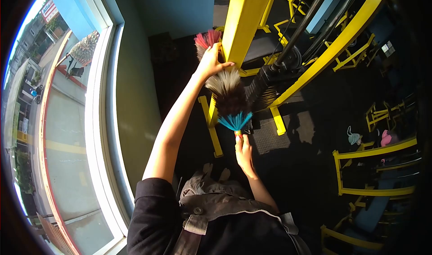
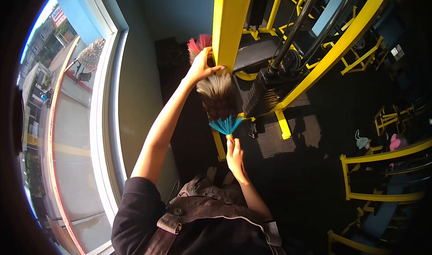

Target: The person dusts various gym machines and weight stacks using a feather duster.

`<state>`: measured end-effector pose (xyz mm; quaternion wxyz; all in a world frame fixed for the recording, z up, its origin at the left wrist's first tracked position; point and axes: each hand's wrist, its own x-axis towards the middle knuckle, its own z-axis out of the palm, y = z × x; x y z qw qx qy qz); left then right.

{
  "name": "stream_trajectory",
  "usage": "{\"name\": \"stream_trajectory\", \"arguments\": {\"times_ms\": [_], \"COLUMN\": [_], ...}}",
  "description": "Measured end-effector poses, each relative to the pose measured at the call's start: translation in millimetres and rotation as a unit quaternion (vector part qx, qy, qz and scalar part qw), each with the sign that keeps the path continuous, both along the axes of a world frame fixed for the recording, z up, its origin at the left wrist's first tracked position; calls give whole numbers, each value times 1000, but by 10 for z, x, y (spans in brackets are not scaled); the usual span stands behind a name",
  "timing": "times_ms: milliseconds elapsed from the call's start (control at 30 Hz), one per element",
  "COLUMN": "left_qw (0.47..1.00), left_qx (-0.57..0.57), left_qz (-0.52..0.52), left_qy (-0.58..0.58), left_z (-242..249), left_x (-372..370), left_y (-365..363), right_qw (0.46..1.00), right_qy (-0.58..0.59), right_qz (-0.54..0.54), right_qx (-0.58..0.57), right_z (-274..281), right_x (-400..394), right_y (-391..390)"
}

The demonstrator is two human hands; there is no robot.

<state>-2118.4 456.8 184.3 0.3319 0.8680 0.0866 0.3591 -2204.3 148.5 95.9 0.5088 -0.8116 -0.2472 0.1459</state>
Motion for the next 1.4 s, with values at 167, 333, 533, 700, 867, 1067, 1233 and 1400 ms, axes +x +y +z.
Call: {"name": "stream_trajectory", "arguments": {"times_ms": [167,333,533,700,867,1067,1233,1400], "left_qw": [1000,999,999,999,996,983,960,963], "left_qx": [-19,-2,-27,-22,-82,-181,-280,-241], "left_qz": [-2,2,-1,7,-13,31,3,40], "left_qy": [5,36,36,41,31,7,-22,118], "left_z": [-69,-52,0,-20,-78,-270,-1353,-2637], "left_x": [30,69,35,36,110,73,165,41], "left_y": [-18,-10,-18,-25,-33,-273,-251,-257], "right_qw": [1000,966,986,973,984,982,965,981], "right_qy": [1,166,163,195,149,119,233,166], "right_qz": [23,-6,-5,-8,11,24,57,35], "right_qx": [-11,-199,19,126,-92,-141,102,90], "right_z": [-1462,-2375,-2007,-2214,-3136,-3859,-3167,-3893], "right_x": [-81,77,164,106,304,491,413,332], "right_y": [88,188,242,148,2,53,59,0]}}
